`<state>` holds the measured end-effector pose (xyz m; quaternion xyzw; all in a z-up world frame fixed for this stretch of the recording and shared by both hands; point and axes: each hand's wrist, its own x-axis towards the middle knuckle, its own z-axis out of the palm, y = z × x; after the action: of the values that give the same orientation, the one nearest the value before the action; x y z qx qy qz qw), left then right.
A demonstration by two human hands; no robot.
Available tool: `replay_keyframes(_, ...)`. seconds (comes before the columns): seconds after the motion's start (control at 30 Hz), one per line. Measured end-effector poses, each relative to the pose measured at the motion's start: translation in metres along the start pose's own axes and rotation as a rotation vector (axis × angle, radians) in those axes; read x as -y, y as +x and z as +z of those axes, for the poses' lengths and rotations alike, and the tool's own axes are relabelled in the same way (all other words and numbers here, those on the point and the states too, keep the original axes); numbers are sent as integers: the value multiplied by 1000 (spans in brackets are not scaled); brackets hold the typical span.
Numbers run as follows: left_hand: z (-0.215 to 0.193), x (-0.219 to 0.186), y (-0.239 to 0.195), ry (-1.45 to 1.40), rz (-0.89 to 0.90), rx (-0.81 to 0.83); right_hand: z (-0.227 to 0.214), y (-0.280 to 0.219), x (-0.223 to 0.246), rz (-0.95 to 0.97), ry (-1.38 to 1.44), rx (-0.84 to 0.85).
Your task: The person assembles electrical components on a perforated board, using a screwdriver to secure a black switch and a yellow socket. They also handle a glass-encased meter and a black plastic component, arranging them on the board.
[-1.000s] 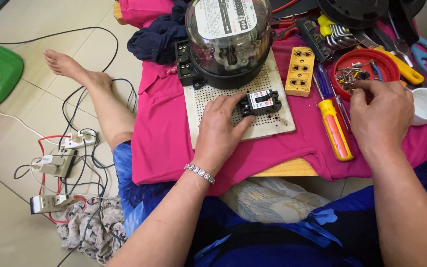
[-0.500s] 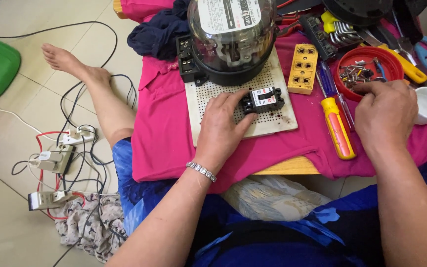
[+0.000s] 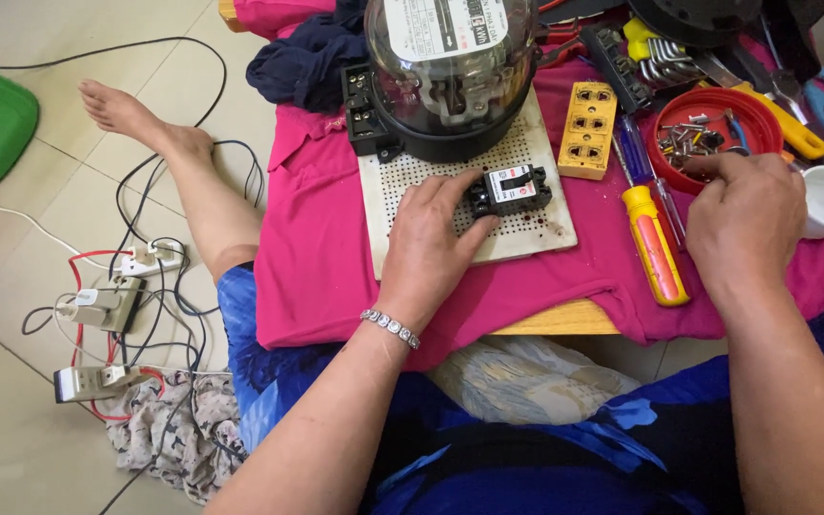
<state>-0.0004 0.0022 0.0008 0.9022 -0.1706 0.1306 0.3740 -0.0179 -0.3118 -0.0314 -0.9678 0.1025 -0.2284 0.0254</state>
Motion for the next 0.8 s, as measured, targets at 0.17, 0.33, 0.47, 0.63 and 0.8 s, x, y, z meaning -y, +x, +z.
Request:
replay_keyframes(0.17, -1, -1, 1, -9, -11, 9, -7, -1, 6, 10, 53, -15)
replay_keyframes(0.33, 0, 0, 1, -4, -11, 12, -7, 0, 7, 21, 76, -22)
replay_keyframes(0.47, 0, 0, 0, -6, -10, 7, -6, 1, 6, 8, 18, -29)
replay_keyframes(0.63, 0, -1, 1, -20, -2, -6, 1, 9, 1, 1, 24, -70)
replay_keyframes(0.8, -2, -1, 2, -37, -23, 7, 7, 18, 4, -56, 66, -96)
